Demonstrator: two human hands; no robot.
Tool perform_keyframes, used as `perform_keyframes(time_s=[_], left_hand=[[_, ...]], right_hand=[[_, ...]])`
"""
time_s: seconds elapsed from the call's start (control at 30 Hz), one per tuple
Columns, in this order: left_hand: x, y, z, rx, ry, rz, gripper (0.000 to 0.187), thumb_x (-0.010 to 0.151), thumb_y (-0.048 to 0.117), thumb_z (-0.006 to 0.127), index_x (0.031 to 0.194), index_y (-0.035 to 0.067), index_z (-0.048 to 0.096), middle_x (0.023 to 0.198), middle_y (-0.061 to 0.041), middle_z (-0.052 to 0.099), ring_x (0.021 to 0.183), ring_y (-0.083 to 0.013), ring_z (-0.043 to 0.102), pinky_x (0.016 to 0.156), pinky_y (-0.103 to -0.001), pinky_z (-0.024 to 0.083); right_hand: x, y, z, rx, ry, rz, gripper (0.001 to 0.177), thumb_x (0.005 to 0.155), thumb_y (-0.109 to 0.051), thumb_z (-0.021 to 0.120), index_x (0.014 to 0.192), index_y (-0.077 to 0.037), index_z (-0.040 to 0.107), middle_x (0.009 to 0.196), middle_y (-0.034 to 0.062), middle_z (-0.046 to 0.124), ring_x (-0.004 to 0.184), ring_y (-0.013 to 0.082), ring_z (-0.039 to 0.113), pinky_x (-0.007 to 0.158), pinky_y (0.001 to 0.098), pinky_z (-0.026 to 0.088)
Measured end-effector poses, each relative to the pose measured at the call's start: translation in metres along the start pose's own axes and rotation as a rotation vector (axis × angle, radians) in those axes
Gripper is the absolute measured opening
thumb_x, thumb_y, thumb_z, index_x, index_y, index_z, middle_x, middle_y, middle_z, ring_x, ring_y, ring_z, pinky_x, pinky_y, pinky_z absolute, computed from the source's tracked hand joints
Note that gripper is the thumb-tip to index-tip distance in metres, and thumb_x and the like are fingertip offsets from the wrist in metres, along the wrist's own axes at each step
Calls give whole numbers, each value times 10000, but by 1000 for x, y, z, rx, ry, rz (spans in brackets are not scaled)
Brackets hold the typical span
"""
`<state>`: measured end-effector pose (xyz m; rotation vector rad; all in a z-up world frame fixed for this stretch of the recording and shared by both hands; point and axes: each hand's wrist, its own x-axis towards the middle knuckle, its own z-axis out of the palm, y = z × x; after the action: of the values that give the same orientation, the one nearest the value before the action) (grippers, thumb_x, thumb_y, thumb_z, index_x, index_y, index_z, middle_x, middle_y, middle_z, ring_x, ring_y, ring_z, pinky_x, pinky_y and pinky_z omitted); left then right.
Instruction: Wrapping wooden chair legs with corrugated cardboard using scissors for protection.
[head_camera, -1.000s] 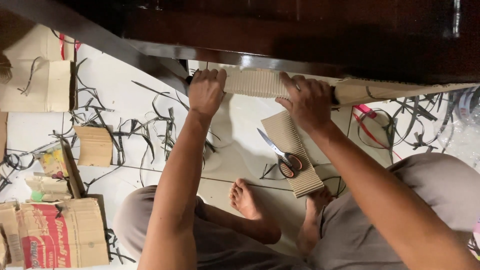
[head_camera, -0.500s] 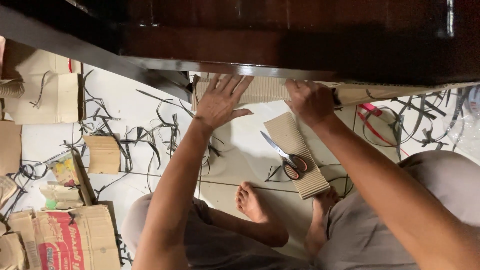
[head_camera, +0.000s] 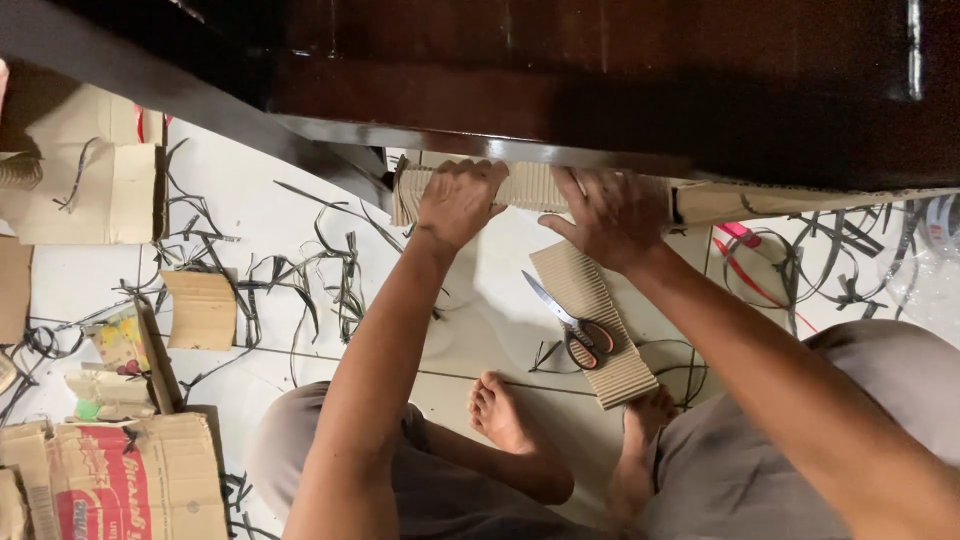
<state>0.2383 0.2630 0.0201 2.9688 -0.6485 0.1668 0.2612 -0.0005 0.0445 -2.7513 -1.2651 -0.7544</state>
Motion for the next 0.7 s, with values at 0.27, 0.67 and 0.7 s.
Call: perform_keyframes(time_s=[0.27, 0.67, 0.7], left_hand=[[13, 21, -21, 56, -147, -82, 403, 791, 452, 836, 989, 158, 645, 810, -56, 718, 779, -292, 743, 713, -458, 576], [18, 21, -16, 45, -100, -161, 59, 778, 244, 702, 803, 194, 724, 631, -21, 704, 609, -252, 739, 594, -368, 559], [17, 22, -13, 50, -91, -157, 59, 778, 244, 702, 803, 194, 724, 631, -21, 704, 609, -252, 739, 594, -368, 559]], right_hand=[[3, -2, 23, -7, 15, -99, 522, 864, -570, 732, 1024, -78, 661, 701, 24, 596, 610, 197, 682, 593, 331, 556], [4, -1, 37, -88, 7, -53, 506, 662, -588, 821, 872, -195, 581, 592, -31, 541, 439, 172, 614, 438, 354, 510], [7, -1, 28, -96, 15, -51, 506, 662, -588, 821, 872, -195, 581, 592, -31, 541, 439, 172, 614, 438, 354, 510]])
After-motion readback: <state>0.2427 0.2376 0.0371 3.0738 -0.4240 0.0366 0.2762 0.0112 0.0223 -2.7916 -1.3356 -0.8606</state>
